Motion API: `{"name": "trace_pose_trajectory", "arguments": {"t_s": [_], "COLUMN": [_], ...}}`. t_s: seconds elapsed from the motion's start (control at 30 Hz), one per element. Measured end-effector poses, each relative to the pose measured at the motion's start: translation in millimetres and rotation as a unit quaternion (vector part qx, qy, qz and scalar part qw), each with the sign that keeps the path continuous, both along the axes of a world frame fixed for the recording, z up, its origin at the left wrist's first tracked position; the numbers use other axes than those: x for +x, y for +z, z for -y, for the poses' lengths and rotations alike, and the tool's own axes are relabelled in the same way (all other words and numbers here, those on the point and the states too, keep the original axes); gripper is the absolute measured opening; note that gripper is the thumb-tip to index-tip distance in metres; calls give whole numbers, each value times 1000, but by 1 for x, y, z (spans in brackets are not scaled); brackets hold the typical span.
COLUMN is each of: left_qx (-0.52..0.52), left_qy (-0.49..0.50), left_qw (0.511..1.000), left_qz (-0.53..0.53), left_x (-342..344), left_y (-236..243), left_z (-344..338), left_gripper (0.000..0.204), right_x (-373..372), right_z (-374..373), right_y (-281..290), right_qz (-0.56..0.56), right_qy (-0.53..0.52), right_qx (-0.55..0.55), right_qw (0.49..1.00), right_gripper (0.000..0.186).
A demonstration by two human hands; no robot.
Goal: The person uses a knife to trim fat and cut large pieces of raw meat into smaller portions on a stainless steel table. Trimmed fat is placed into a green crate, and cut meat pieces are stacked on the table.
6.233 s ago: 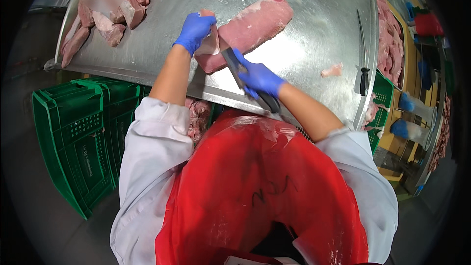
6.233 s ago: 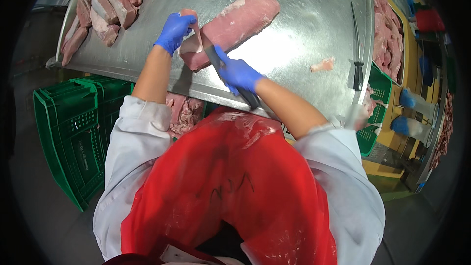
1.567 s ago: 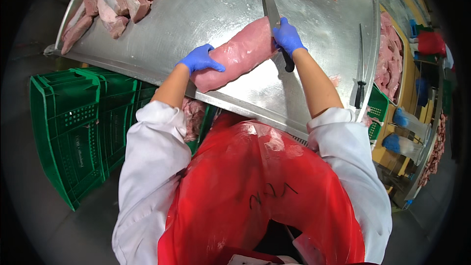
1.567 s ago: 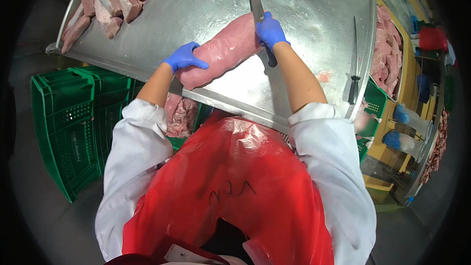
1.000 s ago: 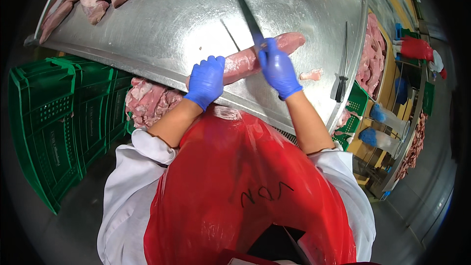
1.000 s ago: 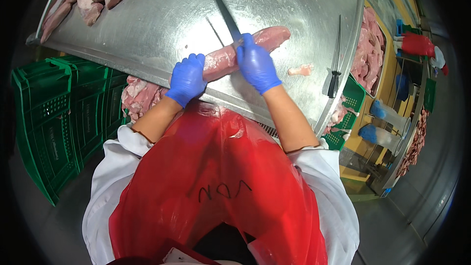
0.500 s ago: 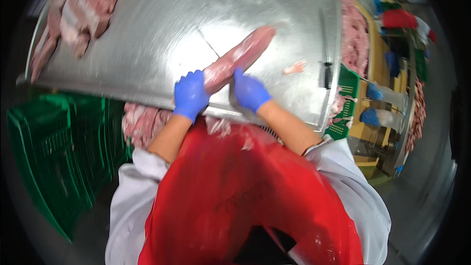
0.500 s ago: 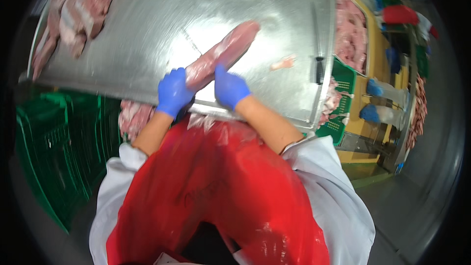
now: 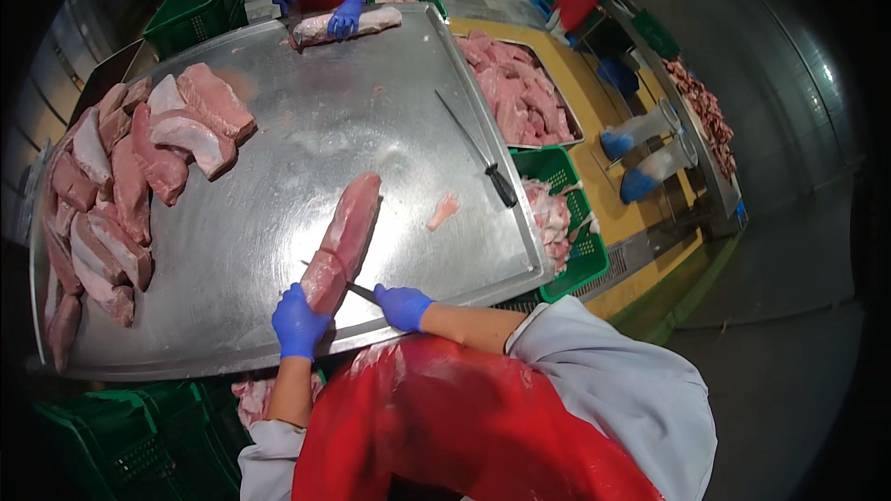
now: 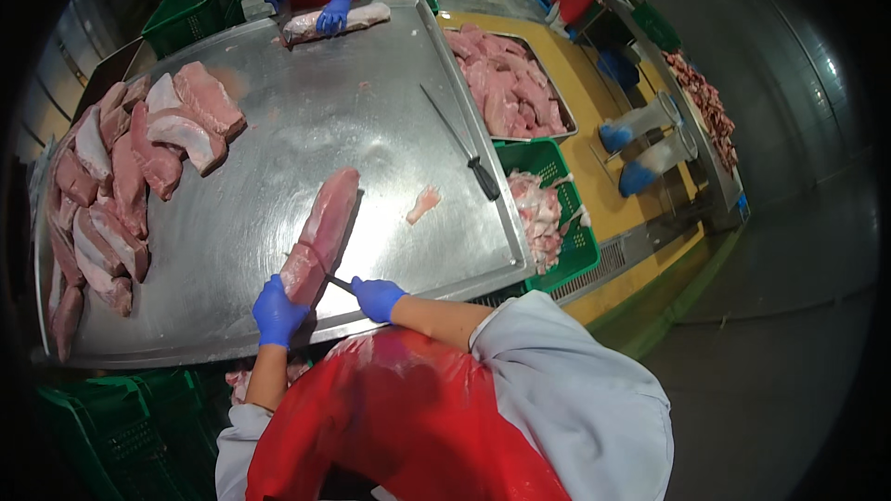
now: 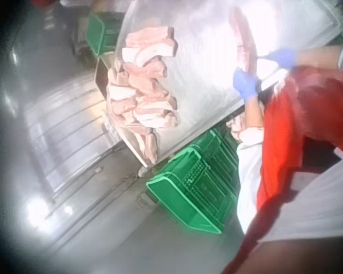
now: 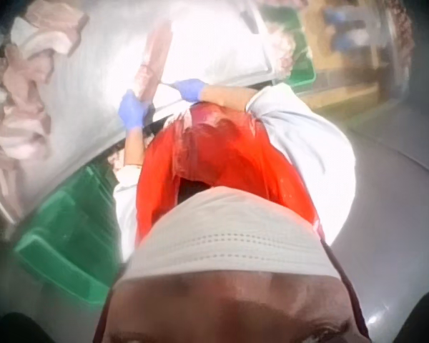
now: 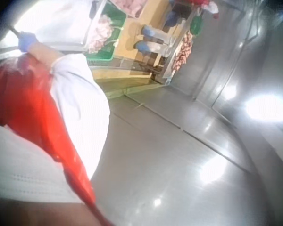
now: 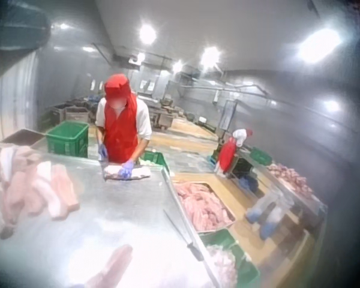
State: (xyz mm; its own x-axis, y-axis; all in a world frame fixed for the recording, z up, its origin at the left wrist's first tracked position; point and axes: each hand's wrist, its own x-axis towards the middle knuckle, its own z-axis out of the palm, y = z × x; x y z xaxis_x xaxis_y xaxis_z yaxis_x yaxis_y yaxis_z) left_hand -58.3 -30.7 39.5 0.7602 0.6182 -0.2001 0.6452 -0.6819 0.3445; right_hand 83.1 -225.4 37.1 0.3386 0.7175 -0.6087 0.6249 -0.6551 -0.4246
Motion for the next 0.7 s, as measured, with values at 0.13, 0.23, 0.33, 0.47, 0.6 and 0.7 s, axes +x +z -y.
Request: {"name": "trace_pose_trajectory", "arguments": {"t_s": [0.13, 0.23, 0.33, 0.47, 0.6, 0.7], "left_qx": [-47, -195, -497, -763, -825, -829], "left_qy": [-24, -28, -3, 113, 109, 47], "left_qw": [998, 979, 866, 626, 514, 517], "left_qz": [-45, -42, 59, 116, 210, 209], "left_x": [1, -1, -21, -68, -13, 117], "left_y": [11, 10, -26, -80, -19, 23], "left_z": [-12, -46, -80, -72, 4, 32], "left_gripper": [68, 77, 86, 93, 93, 89], "right_x": [-3, 3, 9, 34, 38, 52], "right_z": [-24, -27, -8, 92, 221, 272], "right_y": [-35, -40, -33, -14, 19, 45], "right_qz": [16, 14, -8, -57, -113, -169], "right_qy": [-20, -8, 11, 28, -174, -324], "right_qx": [59, 62, 51, 59, 155, 120], "right_qw": [998, 998, 999, 996, 966, 923], "right_gripper": [30, 28, 29, 37, 30, 28]}}
